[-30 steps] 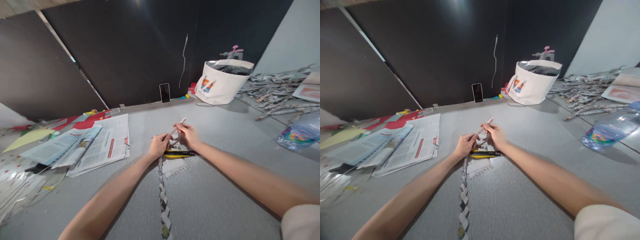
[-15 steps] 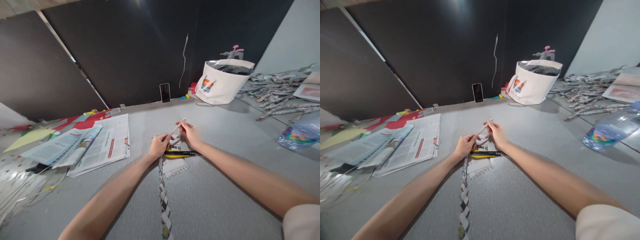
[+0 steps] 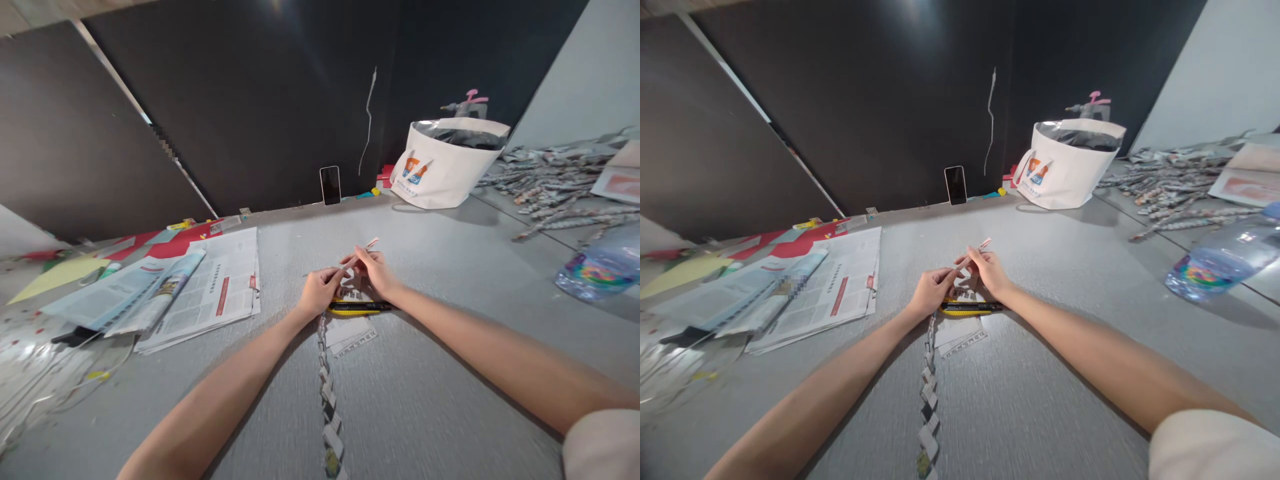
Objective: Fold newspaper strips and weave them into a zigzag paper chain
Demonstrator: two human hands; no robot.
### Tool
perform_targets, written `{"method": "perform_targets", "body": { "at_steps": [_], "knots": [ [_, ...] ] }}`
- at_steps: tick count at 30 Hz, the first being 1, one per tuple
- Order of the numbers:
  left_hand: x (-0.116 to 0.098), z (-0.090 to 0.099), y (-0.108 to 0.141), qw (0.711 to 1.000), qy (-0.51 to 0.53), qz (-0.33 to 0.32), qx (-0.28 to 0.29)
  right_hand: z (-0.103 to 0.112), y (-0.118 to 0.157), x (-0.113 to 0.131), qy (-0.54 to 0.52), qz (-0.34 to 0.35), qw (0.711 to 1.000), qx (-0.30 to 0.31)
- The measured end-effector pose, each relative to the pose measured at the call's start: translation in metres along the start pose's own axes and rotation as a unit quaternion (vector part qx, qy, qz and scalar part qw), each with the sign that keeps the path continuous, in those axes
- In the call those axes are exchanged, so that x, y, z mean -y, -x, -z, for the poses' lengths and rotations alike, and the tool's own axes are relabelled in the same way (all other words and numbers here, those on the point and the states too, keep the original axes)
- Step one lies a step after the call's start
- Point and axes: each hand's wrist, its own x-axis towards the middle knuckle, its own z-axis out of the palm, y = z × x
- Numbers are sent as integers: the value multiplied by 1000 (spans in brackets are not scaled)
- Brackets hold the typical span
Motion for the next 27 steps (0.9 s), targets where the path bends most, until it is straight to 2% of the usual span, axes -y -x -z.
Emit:
{"method": "perform_targets", "body": {
  "at_steps": [16, 19, 24, 27],
  "knots": [
    [-1, 0, 1, 1000, -2, 2, 6, 1, 1, 0, -24, -13, 1000, -16],
    [-1, -1, 1, 1000, -3, 2, 9, 2, -2, -2, -26, -8, 999, -41],
    [-1, -1, 0, 1000, -5, -1, 15, 4, -9, -10, -78, 1, 988, -133],
    [-2, 0, 0, 1000, -6, -3, 19, 4, -11, -13, -91, 5, 985, -148]
  ]
}}
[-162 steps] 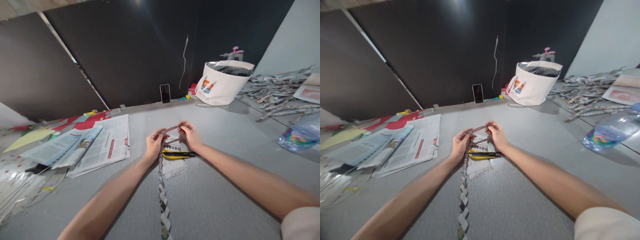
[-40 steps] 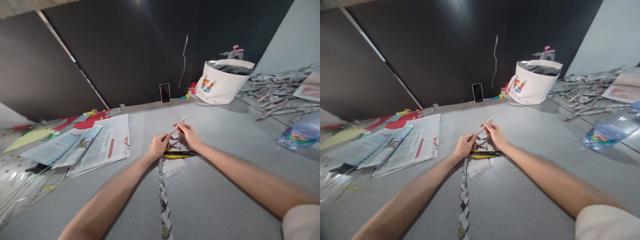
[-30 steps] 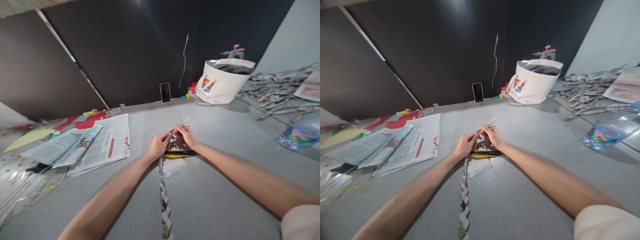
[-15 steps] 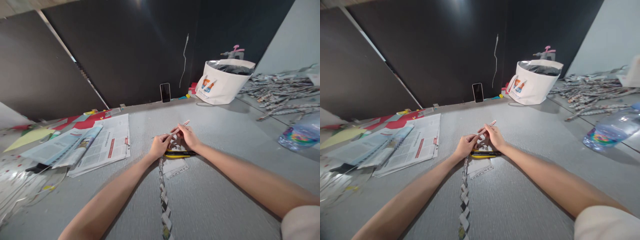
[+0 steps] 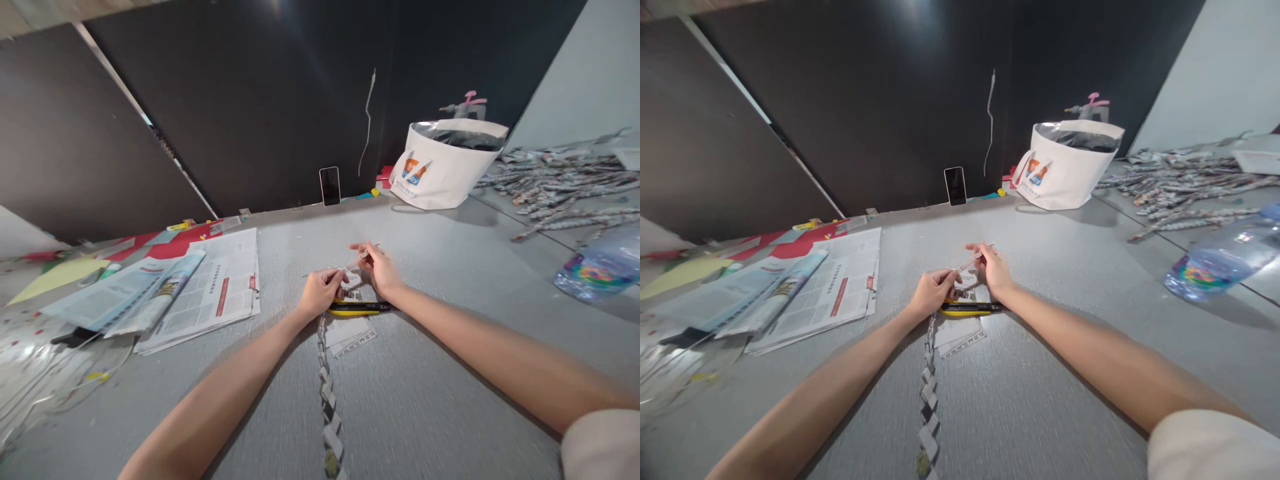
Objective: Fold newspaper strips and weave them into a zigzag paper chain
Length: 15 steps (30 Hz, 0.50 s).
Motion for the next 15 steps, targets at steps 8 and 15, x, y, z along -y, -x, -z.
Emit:
{"method": "perform_targets", "body": {
  "at_steps": [8, 15],
  "knots": [
    [0, 0, 1, 1000, 1, 2, 1, 3, -3, -4, 5, 5, 1000, -25],
    [2, 0, 1, 1000, 1, 0, -1, 6, -6, -5, 8, 11, 999, -43]
  ]
}}
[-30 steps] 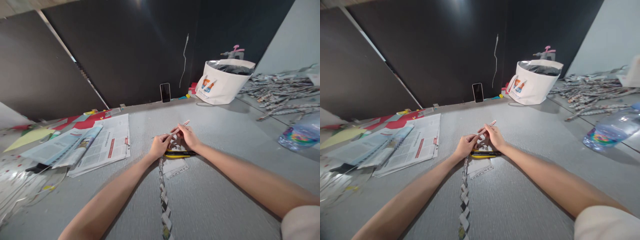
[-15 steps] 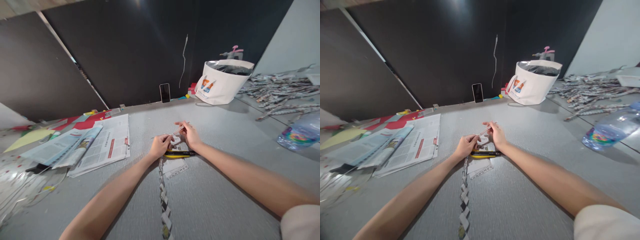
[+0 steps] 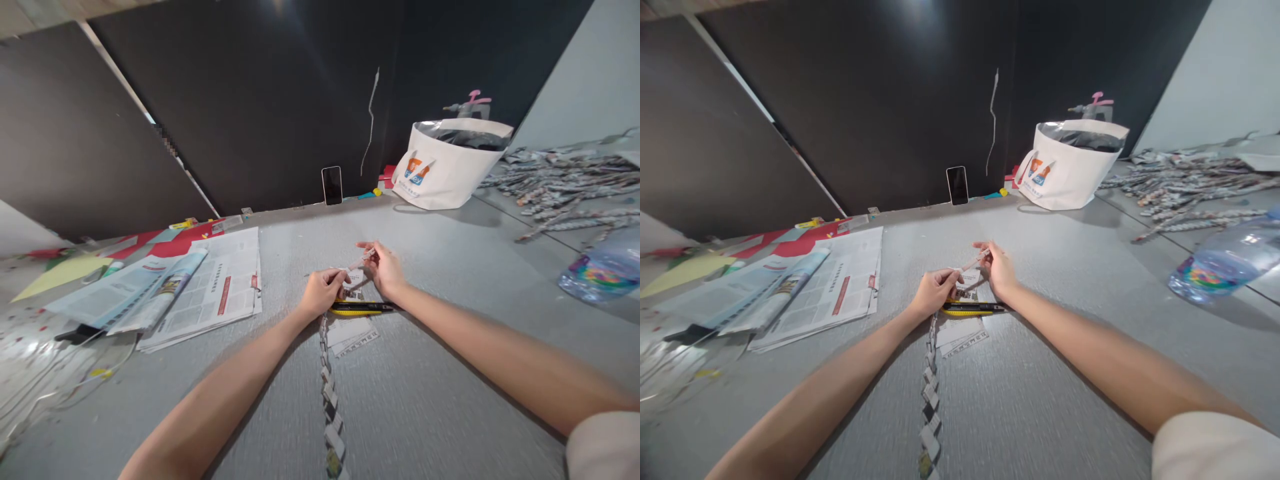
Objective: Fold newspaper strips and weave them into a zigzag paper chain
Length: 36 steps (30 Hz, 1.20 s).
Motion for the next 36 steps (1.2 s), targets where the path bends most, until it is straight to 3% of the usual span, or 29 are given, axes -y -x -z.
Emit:
{"method": "perform_targets", "body": {
  "at_steps": [5, 14, 23, 29, 36],
  "knots": [
    [1, 1, 0, 1000, 4, -1, -4, -1, 2, 4, 7, 1, 1000, 16],
    [5, 2, -1, 999, 24, -7, -28, -8, 21, 23, 120, 3, 973, 197],
    [3, 3, -1, 999, 26, -15, -21, -4, 19, 15, 198, 58, 961, 186],
    [1, 4, 0, 999, 22, -26, -1, -6, 19, 12, 174, 112, 949, 237],
    [-4, 5, 1, 998, 24, -31, 51, -1, 17, 5, 230, 187, 912, 284]
  ]
}}
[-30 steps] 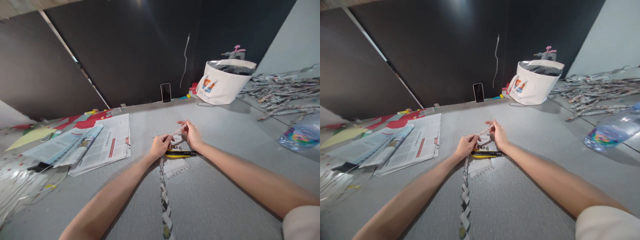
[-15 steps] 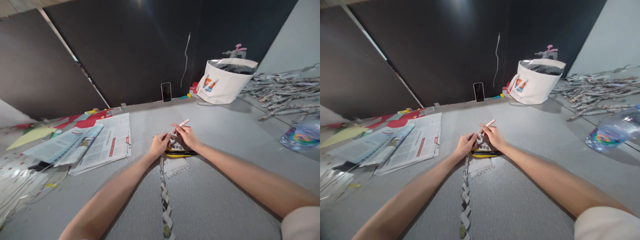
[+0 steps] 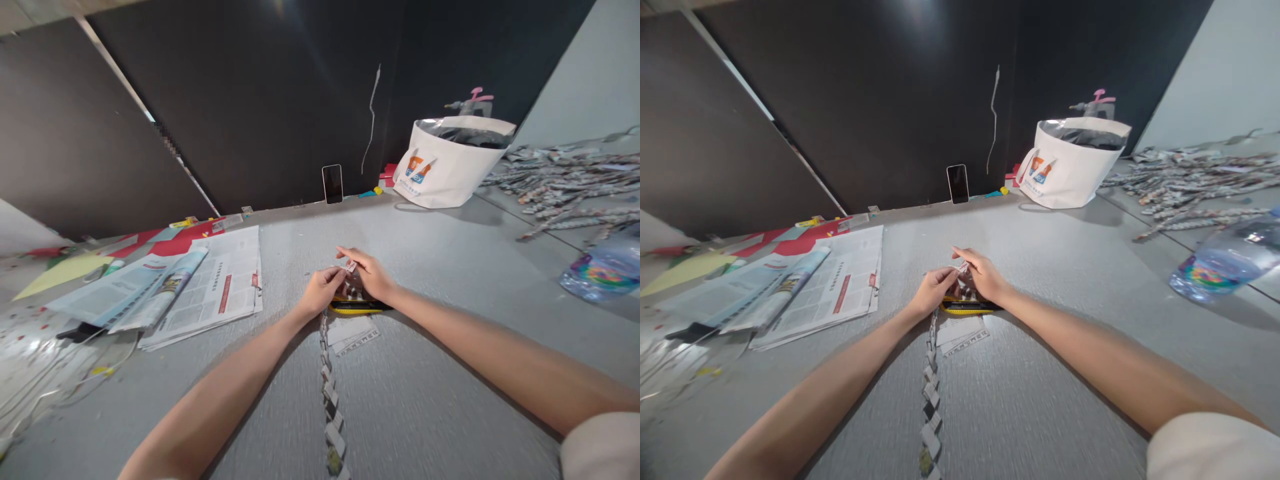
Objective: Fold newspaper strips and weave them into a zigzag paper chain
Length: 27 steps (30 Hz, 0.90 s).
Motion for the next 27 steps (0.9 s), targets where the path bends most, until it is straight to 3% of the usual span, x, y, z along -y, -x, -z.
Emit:
{"method": "perform_targets", "body": {
  "at_steps": [11, 18, 22, 27],
  "knots": [
    [3, -2, -2, 999, 45, 13, 20, 3, 3, 1, 112, 63, 990, 57],
    [0, -4, 0, 1000, 22, 8, 13, 1, 2, 0, 106, 61, 991, 53],
    [3, -3, -1, 1000, 9, 12, -6, -2, 0, 3, 68, 32, 997, 19],
    [6, -3, -4, 999, 7, 15, -42, -1, 1, 11, -35, -70, 996, -37]
  ]
}}
